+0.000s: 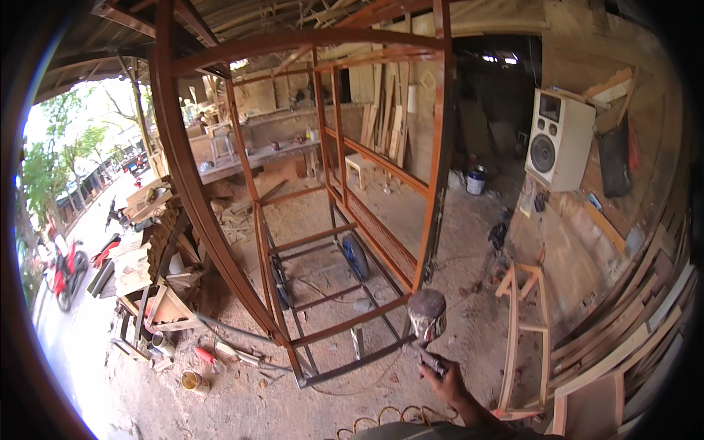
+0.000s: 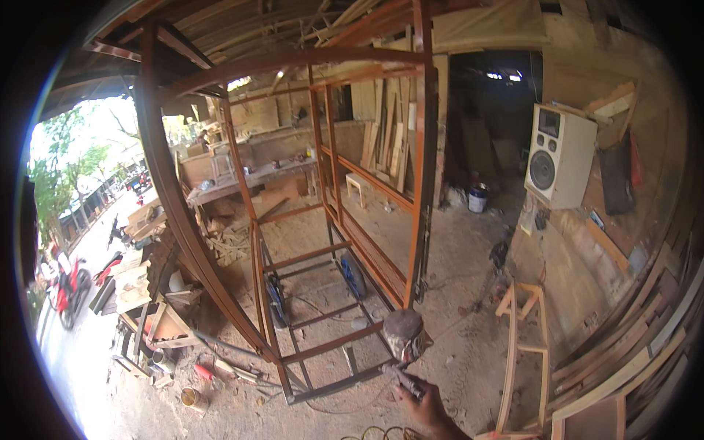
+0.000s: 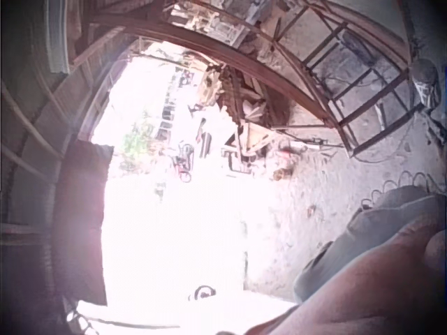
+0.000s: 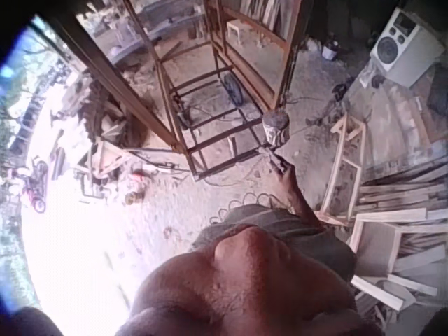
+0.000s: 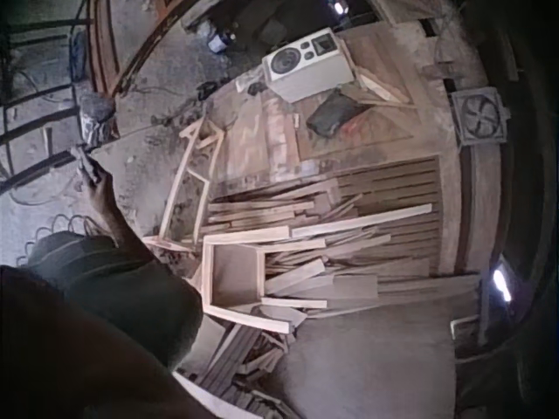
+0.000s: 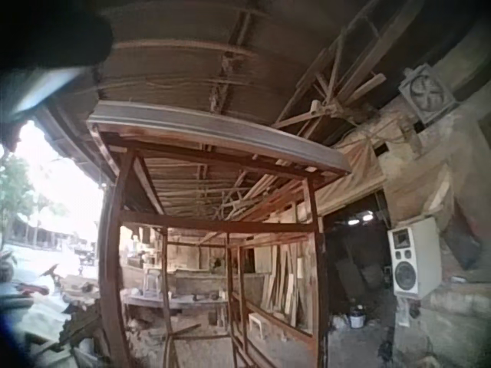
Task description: The person spray paints the wooden frame of a cart or furniture piece using a handheld spray gun. They apply paint to various joints and beams by moving the gun along the length of the wooden members.
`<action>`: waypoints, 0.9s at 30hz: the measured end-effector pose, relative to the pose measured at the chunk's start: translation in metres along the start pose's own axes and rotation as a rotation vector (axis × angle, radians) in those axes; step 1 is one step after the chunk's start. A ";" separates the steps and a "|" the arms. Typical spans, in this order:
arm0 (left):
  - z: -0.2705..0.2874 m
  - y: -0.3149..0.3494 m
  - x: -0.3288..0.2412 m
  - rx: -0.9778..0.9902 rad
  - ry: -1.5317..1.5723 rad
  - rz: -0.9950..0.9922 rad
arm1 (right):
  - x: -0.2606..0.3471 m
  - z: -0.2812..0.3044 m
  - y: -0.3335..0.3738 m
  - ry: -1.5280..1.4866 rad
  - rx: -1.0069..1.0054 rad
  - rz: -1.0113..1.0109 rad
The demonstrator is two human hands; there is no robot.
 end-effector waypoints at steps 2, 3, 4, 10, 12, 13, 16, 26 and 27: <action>-0.006 0.012 0.004 0.036 -0.014 0.002 | -0.011 0.013 -0.006 -0.002 -0.082 0.019; -0.009 0.019 0.007 0.047 -0.017 0.008 | -0.011 0.019 -0.011 0.000 -0.127 0.051; -0.012 0.024 0.013 0.068 -0.016 0.015 | -0.010 0.027 -0.016 0.053 -0.179 0.042; -0.025 0.050 0.038 0.185 0.004 0.071 | 0.025 0.067 -0.052 0.170 -0.465 0.193; -0.032 0.059 0.045 0.228 0.028 0.107 | 0.049 0.072 -0.063 0.125 -0.502 0.213; -0.038 0.063 0.054 0.242 0.056 0.126 | 0.061 0.068 -0.071 0.083 -0.501 0.215; -0.048 0.058 0.074 0.287 0.090 0.157 | 0.047 0.064 -0.096 0.129 -0.528 0.339; -0.070 0.098 0.031 0.192 -0.041 -0.102 | -0.095 0.034 -0.106 0.257 -0.457 0.116; -0.072 0.098 0.036 0.187 -0.136 -0.197 | -0.107 0.032 -0.105 0.253 -0.448 0.074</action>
Point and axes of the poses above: each hand's wrist, its own y-axis away from the middle knuckle, its own z-axis out of the back of the hand, x = y × z, the point moved 2 cm from there along -y, towards the middle knuckle
